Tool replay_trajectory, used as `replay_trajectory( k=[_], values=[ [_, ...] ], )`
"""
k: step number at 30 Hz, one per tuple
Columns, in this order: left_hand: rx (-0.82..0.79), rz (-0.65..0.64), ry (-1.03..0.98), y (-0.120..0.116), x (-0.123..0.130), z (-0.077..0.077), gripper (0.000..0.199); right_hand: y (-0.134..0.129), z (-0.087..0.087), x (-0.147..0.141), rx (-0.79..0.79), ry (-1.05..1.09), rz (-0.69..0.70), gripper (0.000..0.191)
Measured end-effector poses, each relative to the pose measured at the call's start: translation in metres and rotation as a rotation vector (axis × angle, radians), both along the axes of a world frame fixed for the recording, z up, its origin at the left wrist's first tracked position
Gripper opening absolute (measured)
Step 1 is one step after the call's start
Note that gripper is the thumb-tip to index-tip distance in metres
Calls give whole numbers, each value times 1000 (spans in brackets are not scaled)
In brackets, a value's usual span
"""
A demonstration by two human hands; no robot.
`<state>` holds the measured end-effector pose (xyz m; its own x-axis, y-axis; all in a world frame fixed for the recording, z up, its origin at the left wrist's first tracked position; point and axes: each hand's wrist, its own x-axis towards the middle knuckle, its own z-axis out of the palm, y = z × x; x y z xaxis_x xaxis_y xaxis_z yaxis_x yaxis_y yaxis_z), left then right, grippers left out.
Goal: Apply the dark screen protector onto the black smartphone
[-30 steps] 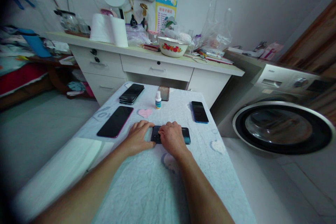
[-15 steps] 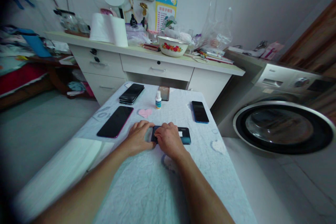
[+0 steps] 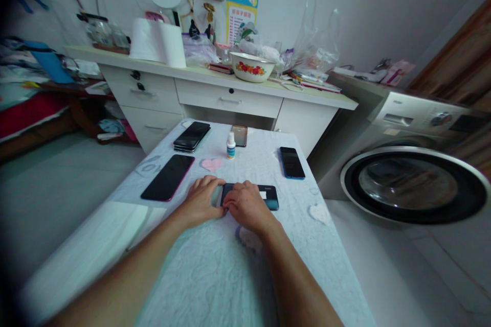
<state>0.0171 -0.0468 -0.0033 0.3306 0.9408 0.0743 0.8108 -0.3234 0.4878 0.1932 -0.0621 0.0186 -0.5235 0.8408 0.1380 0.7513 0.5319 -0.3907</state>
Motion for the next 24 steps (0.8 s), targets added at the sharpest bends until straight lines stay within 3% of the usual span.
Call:
replay_trajectory(
  k=[7,18,24],
  values=[
    [-2,-18,-12,1,-2,-1,61,2,2,6,-11,-23,11,18],
    [-26,-35,-7,3,-4,0,61,3,10,11,-26,-98,-177,21],
    [-13,-35,-11,2,-4,-1,60,1,6,4,16,-83,-188,17]
  ],
)
